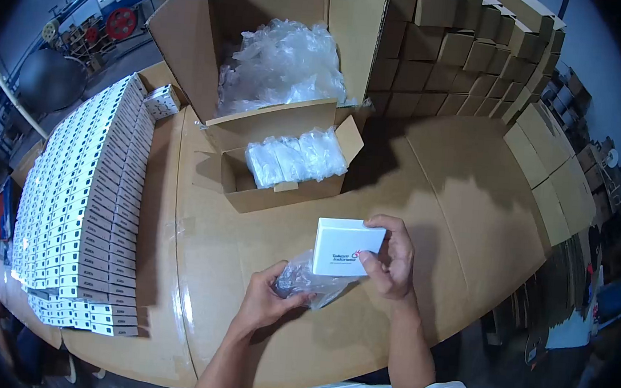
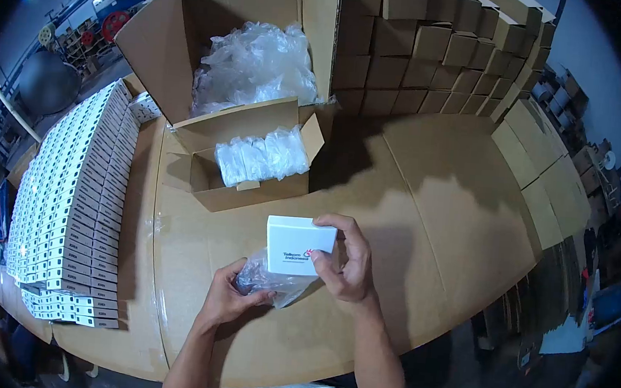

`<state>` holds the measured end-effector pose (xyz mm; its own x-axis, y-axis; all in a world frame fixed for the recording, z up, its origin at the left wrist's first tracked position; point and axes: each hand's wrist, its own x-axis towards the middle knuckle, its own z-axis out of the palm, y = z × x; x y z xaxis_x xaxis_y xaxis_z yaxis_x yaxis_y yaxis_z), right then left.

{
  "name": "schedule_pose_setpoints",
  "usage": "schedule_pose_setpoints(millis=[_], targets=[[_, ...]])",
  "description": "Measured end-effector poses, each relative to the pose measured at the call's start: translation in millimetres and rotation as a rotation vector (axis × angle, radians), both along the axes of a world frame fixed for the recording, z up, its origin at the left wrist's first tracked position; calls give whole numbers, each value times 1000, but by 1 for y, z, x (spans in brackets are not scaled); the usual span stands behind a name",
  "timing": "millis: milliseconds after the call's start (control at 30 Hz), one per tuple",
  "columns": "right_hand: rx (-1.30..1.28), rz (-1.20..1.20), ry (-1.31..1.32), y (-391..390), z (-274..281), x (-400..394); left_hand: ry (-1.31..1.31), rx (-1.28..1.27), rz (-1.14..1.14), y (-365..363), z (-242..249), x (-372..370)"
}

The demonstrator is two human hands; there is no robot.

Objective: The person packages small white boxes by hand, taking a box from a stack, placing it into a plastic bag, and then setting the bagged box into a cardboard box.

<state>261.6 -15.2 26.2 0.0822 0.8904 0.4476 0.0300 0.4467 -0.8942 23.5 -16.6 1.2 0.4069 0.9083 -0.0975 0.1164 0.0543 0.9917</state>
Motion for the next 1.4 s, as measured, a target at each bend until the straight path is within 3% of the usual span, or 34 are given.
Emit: schedule_pose_setpoints(millis=[133,267,533,767,800,1167,1400], targets=[[5,-61,-16,2,-3,3,5,-9,-21,2,-3,-3],[15,40,-124,3,-8,2,22,29,-44,2,-8,-2],[-51,27,99,4,4,-6,66,20,-3,2,-4,-4],[55,-8,-182,11,-1,-12,-55,11,22,-1,-9,2],[53,37,-112,11,-5,-12,-51,20,20,-1,-10,2],[-199,140,-43,11,-8,-24,-165,-63,3,3,0,-7],[-177,234,-118,11,-11,-26,-245,-114,237,6,-10,-3]])
